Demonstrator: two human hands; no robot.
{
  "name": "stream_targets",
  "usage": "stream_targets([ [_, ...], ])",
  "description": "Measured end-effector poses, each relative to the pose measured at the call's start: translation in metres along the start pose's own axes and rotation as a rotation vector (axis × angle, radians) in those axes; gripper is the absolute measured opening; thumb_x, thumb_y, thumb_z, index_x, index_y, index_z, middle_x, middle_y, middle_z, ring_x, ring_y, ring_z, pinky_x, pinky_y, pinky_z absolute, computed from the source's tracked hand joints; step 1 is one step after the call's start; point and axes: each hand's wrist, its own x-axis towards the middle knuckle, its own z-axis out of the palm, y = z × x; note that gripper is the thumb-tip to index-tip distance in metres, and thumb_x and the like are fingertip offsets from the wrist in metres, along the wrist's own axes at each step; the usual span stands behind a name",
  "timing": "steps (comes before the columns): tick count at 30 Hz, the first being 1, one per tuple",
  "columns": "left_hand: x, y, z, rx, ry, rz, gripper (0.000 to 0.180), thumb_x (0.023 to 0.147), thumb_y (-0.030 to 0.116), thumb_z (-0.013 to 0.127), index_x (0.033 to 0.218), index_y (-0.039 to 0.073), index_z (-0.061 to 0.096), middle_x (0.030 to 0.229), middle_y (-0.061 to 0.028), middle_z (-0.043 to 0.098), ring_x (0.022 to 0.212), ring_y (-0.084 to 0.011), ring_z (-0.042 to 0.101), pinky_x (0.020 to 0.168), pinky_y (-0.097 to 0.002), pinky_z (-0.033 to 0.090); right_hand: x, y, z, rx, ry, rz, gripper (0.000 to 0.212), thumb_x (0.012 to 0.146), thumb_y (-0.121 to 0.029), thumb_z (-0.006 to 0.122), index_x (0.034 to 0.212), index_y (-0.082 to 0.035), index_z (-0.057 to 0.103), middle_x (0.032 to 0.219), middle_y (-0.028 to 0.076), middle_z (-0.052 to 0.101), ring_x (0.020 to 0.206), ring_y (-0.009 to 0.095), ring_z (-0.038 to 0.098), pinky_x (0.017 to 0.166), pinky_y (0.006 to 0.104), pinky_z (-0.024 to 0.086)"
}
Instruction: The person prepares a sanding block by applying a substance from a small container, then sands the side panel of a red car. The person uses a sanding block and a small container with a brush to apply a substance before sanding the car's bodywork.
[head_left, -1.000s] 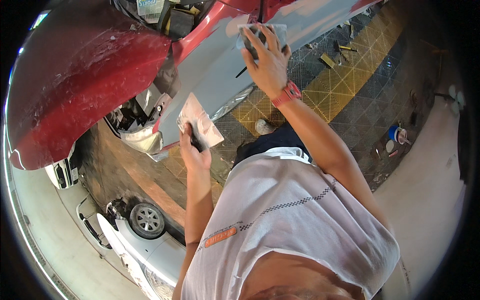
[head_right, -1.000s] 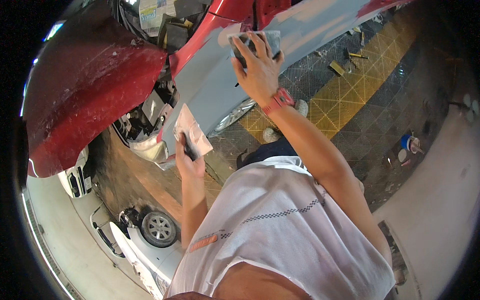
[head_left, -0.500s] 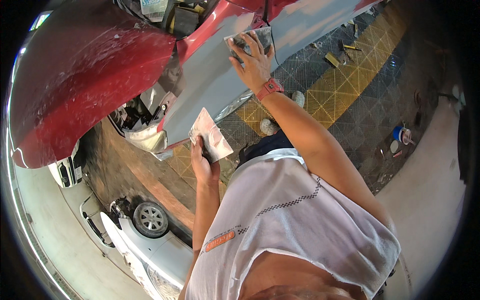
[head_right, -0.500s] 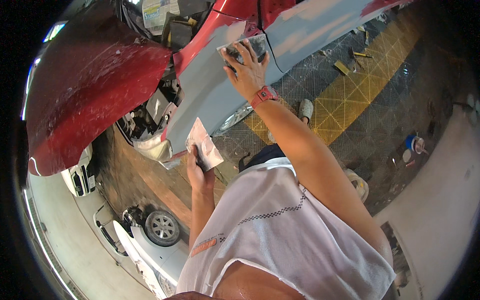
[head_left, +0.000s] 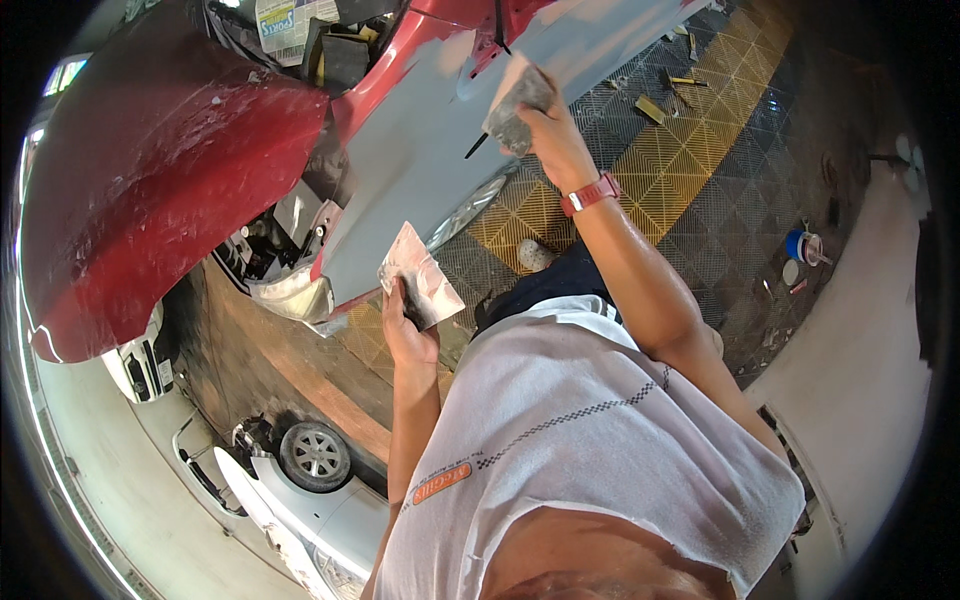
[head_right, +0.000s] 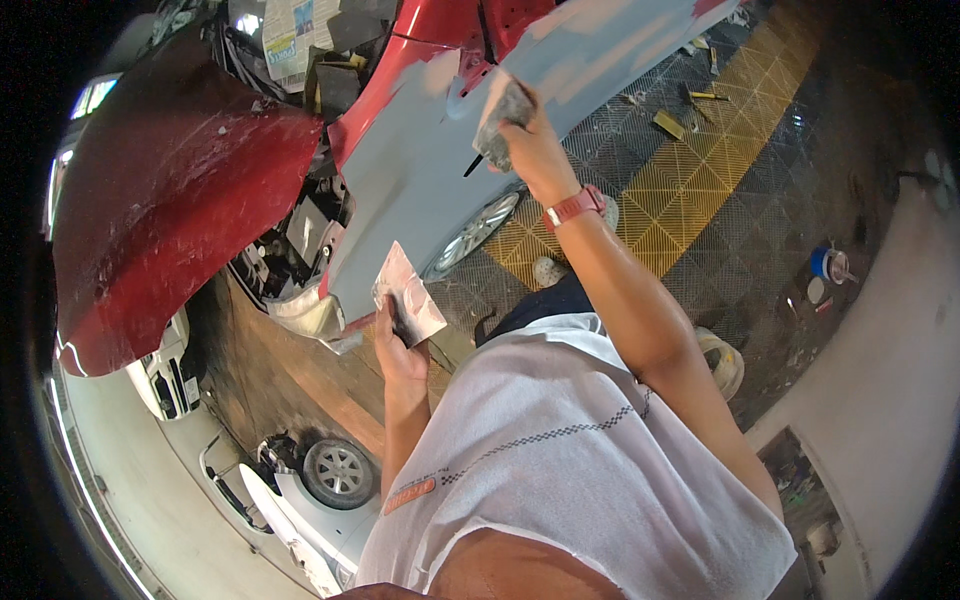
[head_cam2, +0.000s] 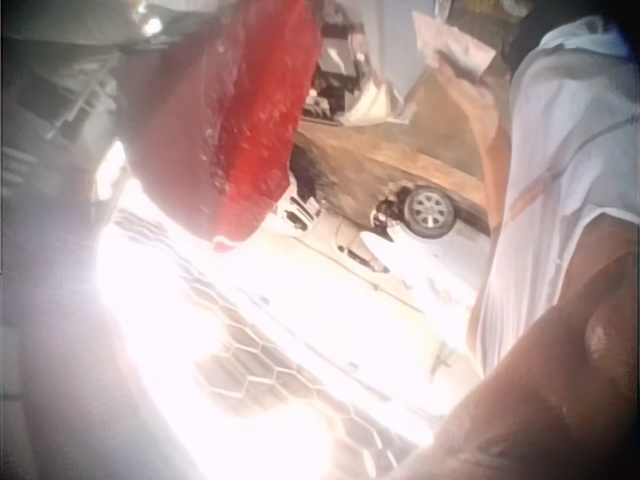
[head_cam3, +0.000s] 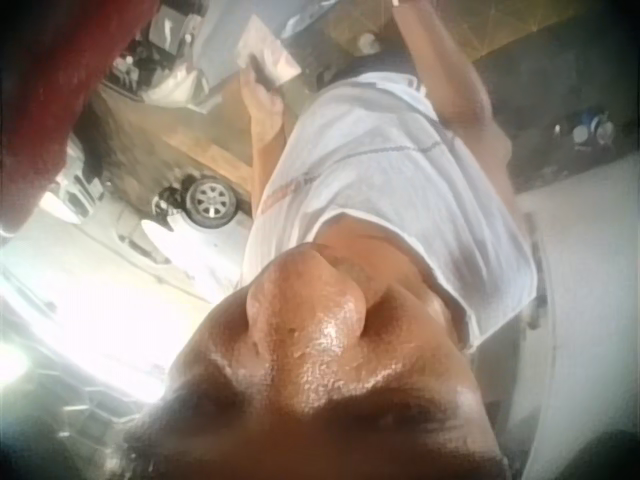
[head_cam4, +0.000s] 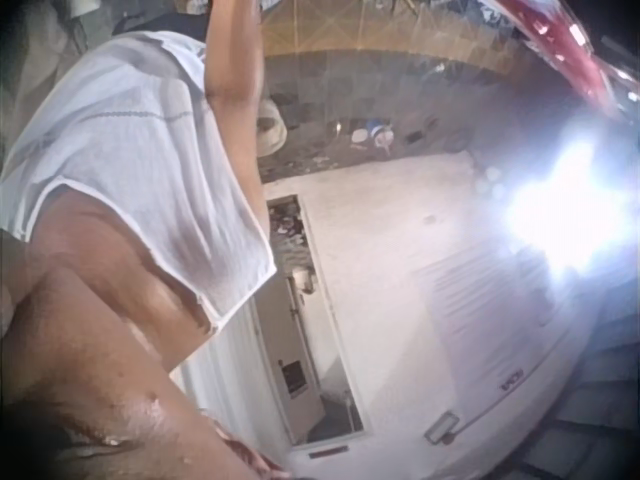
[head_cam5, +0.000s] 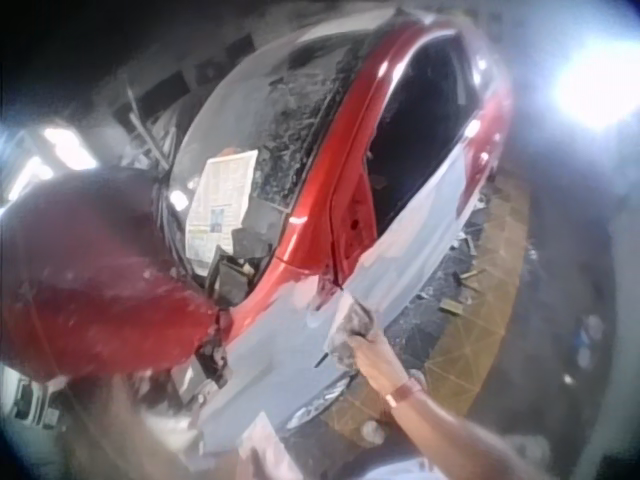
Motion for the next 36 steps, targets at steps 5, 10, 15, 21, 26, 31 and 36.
stream_targets([
  [5, 0.001, 0.001, 0.009, 0.006, -0.050, 0.004, 0.051, 0.113, 0.023, 0.057, 0.157, 0.001, 0.047, 0.149, -0.0108, 0.061, 0.135, -0.0253, 0.061, 0.117, -0.0438, 0.049, 0.024, 0.014, 0.004, -1.006, 0.031, -0.318, 0.047, 0.104, -0.022, 0.054, 0.147, -0.003, 0.052, 0.099, 0.028, 0.077, 0.098, 0.047, 0.074, 0.084, 0.0553, 0.060],
  [10, -0.007, 0.002, 0.013, 0.038, -0.076, 0.054, 0.045, 0.114, 0.028, 0.057, 0.151, 0.003, 0.055, 0.146, -0.0083, 0.064, 0.132, -0.0250, 0.064, 0.113, -0.0438, 0.052, 0.027, 0.037, 0.025, -1.015, 0.045, -0.401, 0.048, 0.101, -0.020, 0.057, 0.145, -0.002, 0.052, 0.124, 0.029, 0.071, 0.108, 0.049, 0.071, 0.092, 0.0586, 0.058],
  [15, -0.008, 0.000, 0.008, 0.051, -0.056, 0.047, 0.044, 0.114, 0.027, 0.057, 0.150, 0.002, 0.056, 0.143, -0.0087, 0.065, 0.129, -0.0241, 0.065, 0.111, -0.0425, 0.054, 0.012, 0.030, 0.058, -1.072, 0.001, -0.328, 0.053, 0.101, -0.016, 0.056, 0.148, 0.005, 0.044, 0.136, 0.033, 0.058, 0.112, 0.054, 0.066, 0.095, 0.0581, 0.057],
  [21, -0.006, -0.002, 0.010, 0.080, -0.056, 0.061, 0.048, 0.114, 0.024, 0.050, 0.155, -0.002, 0.048, 0.145, -0.0132, 0.062, 0.130, -0.0261, 0.064, 0.111, -0.0421, 0.052, 0.016, 0.031, 0.072, -1.025, 0.063, -0.411, 0.053, 0.100, -0.012, 0.059, 0.145, 0.010, 0.041, 0.129, 0.033, 0.055, 0.113, 0.053, 0.064, 0.095, 0.0557, 0.057],
  [26, -0.012, 0.000, 0.017, 0.082, -0.087, 0.052, 0.047, 0.114, 0.023, 0.050, 0.154, -0.003, 0.049, 0.143, -0.0164, 0.064, 0.126, -0.0276, 0.067, 0.109, -0.0430, 0.054, 0.027, 0.028, 0.072, -1.022, 0.095, -0.504, 0.052, 0.099, -0.012, 0.059, 0.142, 0.013, 0.042, 0.126, 0.035, 0.055, 0.112, 0.053, 0.063, 0.096, 0.0541, 0.058],
  [31, -0.007, -0.002, 0.014, 0.030, -0.091, 0.017, 0.047, 0.114, 0.023, 0.053, 0.153, -0.002, 0.050, 0.144, -0.0159, 0.064, 0.128, -0.0282, 0.067, 0.112, -0.0436, 0.054, 0.052, 0.020, 0.070, -1.066, 0.149, -0.555, 0.058, 0.095, -0.012, 0.067, 0.141, 0.012, 0.041, 0.132, 0.033, 0.054, 0.118, 0.050, 0.064, 0.096, 0.0537, 0.059],
  [36, -0.009, 0.001, 0.022, -0.006, -0.087, -0.010, 0.048, 0.113, 0.023, 0.056, 0.154, 0.000, 0.050, 0.145, -0.0142, 0.064, 0.130, -0.0284, 0.066, 0.113, -0.0443, 0.054, 0.052, -0.002, 0.071, -0.960, 0.163, -0.519, 0.059, 0.096, -0.012, 0.065, 0.143, 0.016, 0.042, 0.134, 0.038, 0.054, 0.127, 0.052, 0.057, 0.107, 0.0529, 0.054],
])
